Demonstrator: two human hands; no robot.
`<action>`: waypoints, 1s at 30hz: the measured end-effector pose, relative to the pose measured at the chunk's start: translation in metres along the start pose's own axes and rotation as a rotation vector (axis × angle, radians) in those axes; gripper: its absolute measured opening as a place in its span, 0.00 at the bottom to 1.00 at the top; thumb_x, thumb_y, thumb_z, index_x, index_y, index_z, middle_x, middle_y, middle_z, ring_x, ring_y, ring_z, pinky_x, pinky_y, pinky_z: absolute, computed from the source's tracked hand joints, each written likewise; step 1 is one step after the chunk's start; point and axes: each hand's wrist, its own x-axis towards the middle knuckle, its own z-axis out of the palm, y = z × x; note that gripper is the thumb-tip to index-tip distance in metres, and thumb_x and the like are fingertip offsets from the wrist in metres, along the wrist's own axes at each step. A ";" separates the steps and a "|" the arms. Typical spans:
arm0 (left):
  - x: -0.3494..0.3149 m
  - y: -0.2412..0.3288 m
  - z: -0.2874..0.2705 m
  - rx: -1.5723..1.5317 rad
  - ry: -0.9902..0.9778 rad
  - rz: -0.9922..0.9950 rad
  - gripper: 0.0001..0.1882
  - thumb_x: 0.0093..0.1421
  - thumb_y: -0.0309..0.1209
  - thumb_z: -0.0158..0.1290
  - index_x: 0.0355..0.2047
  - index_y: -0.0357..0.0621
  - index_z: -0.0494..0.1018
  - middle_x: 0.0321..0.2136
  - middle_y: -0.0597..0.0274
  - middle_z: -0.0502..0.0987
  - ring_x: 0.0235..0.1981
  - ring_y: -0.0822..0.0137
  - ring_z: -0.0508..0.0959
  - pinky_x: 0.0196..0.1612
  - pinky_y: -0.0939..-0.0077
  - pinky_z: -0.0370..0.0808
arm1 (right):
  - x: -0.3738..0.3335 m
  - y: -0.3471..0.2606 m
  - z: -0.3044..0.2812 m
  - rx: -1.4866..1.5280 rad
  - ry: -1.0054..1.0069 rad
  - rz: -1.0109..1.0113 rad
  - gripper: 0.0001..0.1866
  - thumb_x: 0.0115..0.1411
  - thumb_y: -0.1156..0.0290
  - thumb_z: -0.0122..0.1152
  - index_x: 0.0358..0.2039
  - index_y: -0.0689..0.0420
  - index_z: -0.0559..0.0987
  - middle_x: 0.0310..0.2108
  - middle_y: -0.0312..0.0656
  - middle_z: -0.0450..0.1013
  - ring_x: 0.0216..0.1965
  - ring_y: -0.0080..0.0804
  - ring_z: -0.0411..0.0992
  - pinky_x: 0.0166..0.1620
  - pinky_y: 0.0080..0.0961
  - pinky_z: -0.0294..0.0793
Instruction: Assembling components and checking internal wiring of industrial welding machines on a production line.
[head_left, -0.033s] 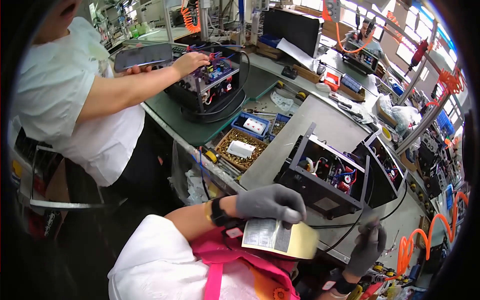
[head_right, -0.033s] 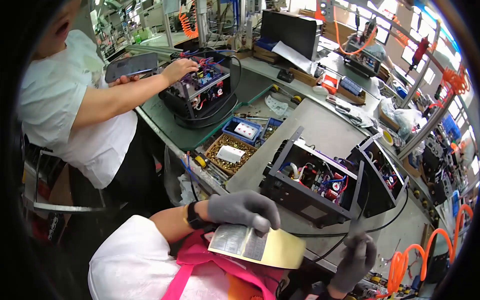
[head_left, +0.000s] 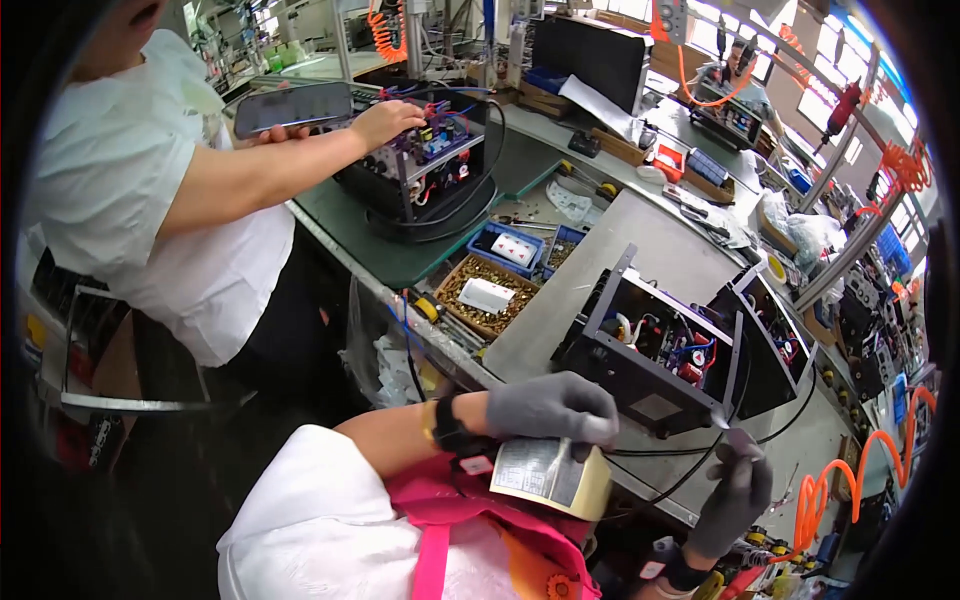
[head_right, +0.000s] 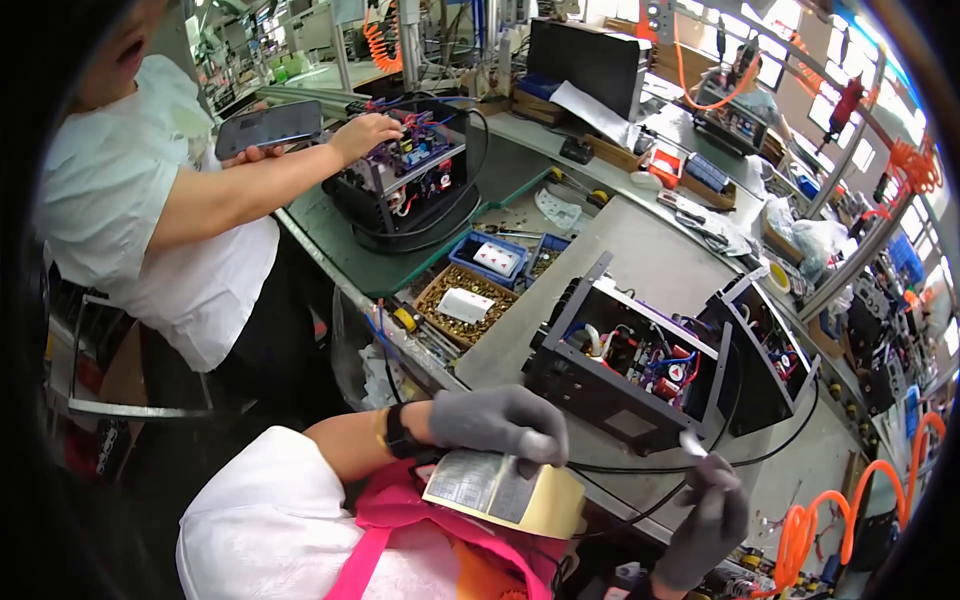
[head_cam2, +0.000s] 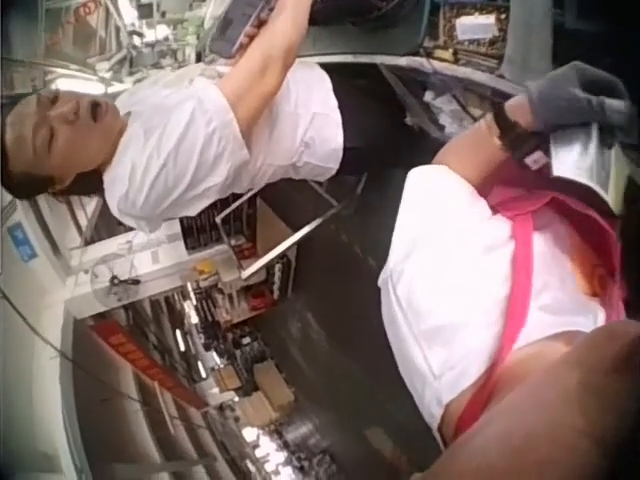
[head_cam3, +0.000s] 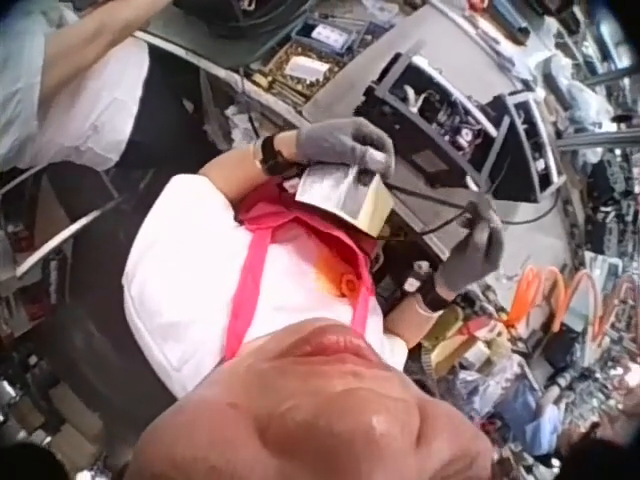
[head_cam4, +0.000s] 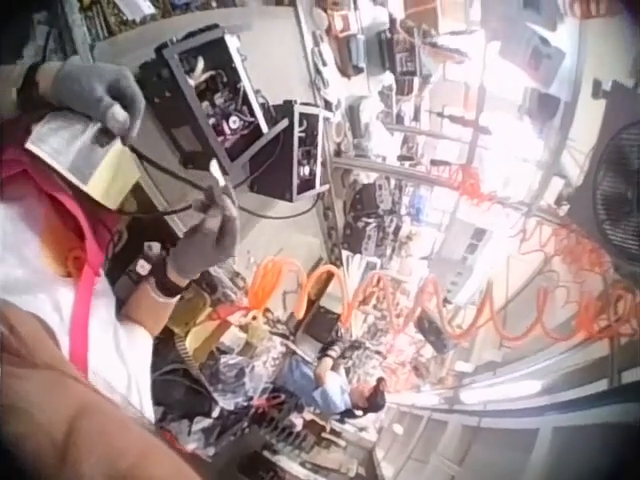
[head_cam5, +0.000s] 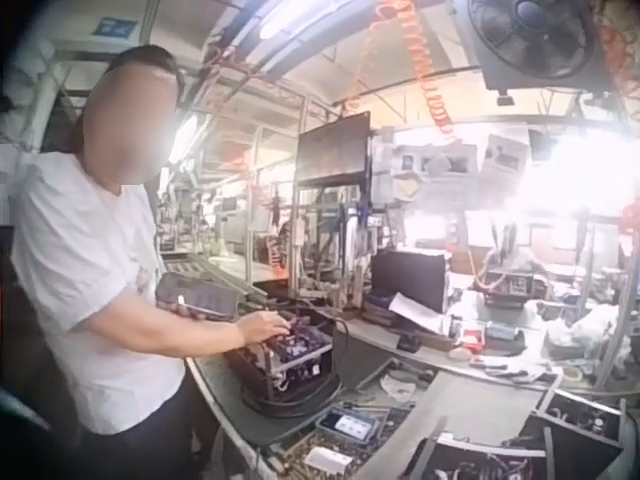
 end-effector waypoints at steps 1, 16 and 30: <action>0.005 -0.001 0.006 -0.001 -0.025 -0.073 0.15 0.64 0.37 0.48 0.38 0.35 0.75 0.28 0.65 0.77 0.29 0.77 0.76 0.34 0.81 0.73 | -0.008 -0.008 0.009 -0.178 -0.056 -0.147 0.10 0.52 0.75 0.58 0.36 0.60 0.80 0.38 0.49 0.75 0.34 0.38 0.76 0.37 0.29 0.75; 0.032 -0.031 0.021 -0.015 0.069 -0.018 0.15 0.62 0.36 0.53 0.44 0.38 0.75 0.29 0.70 0.76 0.28 0.83 0.73 0.31 0.84 0.73 | -0.019 0.003 0.054 0.133 -0.467 -0.111 0.35 0.57 0.42 0.57 0.46 0.67 0.75 0.44 0.42 0.71 0.45 0.28 0.69 0.48 0.25 0.68; 0.030 -0.061 0.008 0.127 0.112 -0.021 0.19 0.63 0.39 0.51 0.49 0.40 0.68 0.32 0.63 0.75 0.31 0.74 0.76 0.35 0.78 0.74 | -0.012 -0.005 0.047 0.139 -0.118 -0.108 0.10 0.59 0.76 0.53 0.36 0.68 0.78 0.40 0.47 0.75 0.42 0.33 0.72 0.48 0.31 0.70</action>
